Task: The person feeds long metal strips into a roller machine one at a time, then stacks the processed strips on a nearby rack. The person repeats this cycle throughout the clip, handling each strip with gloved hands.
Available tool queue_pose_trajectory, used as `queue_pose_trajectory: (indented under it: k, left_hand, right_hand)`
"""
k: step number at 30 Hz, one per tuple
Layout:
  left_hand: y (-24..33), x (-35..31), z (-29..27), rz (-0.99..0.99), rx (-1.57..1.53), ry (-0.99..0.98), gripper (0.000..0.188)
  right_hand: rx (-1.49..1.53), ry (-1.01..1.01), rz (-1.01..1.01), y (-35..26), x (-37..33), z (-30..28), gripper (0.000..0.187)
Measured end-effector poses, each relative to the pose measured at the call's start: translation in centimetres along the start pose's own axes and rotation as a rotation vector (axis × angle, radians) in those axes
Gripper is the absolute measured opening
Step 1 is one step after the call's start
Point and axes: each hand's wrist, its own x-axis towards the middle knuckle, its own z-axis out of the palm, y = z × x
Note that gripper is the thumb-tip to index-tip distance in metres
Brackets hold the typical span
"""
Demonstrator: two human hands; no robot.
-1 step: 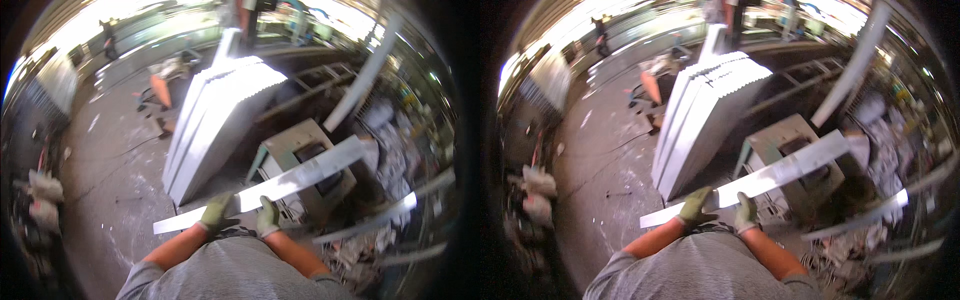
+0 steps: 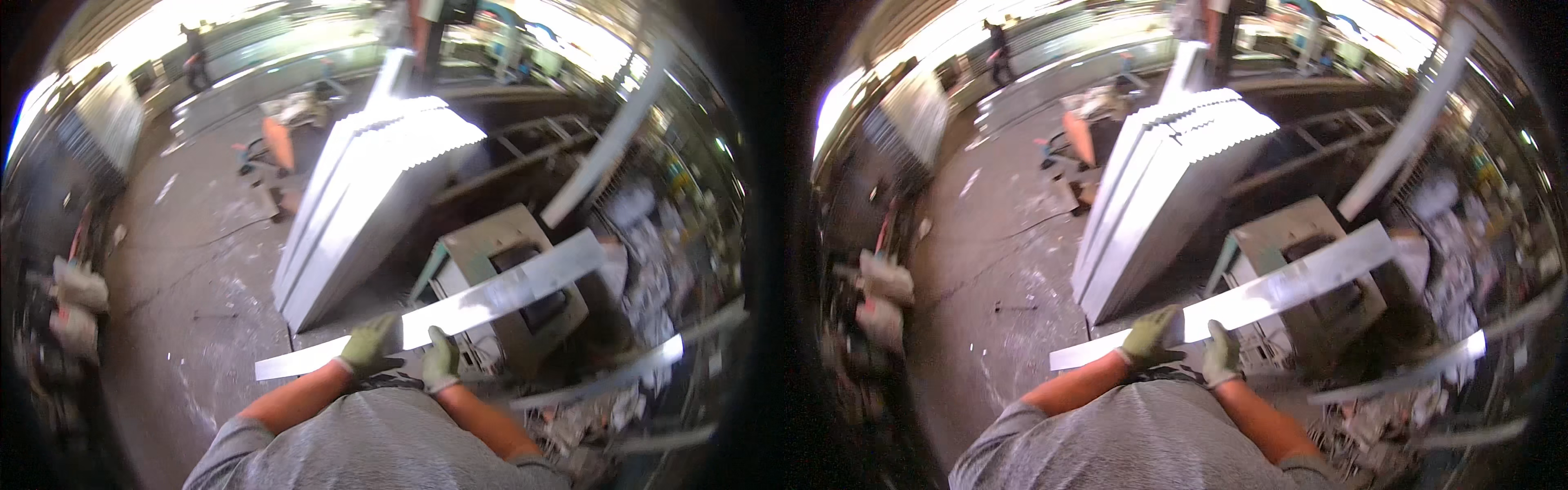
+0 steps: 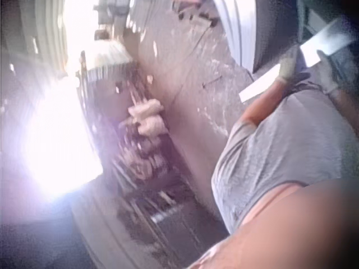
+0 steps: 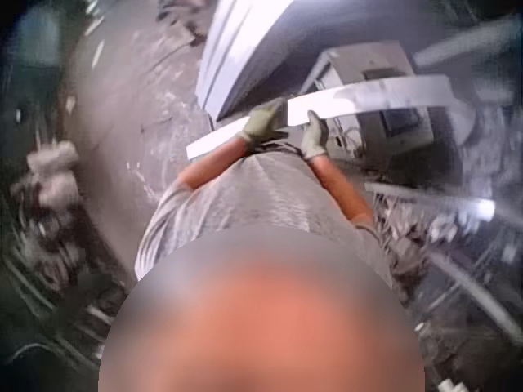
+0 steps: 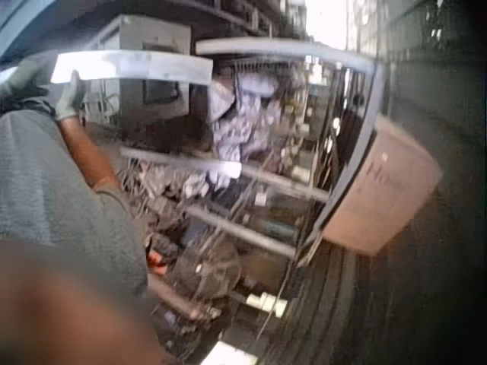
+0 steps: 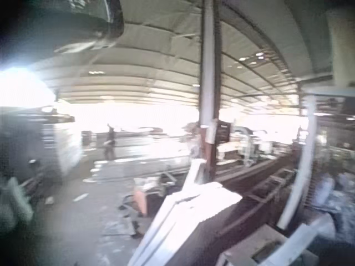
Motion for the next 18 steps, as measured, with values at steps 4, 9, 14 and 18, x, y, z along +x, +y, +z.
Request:
queue_pose_trajectory:
  k: [4,9,14,18]
  left_hand:
    - [2.0,2.7,1.6,-0.107,0.119,-0.06,0.116]
    - [-1.2,1.0,4.4,-0.161,0.15,0.026,0.12]
    - [-4.1,-0.8,3.6,-0.137,0.128,0.2,0.105]
    - [-5.2,0.7,0.8,-0.187,0.18,0.278,0.106]
  right_hand:
    - [-0.278,-0.102,0.025,-2.8,1.0,-1.3,0.041]
    - [-0.088,-0.201,-0.082,-9.1,2.4,-2.7,0.046]
    - [-0.558,-0.37,-0.176,-14.1,0.9,-1.7,0.058]
    - [-0.427,-0.308,-0.15,-12.5,1.8,2.9,0.049]
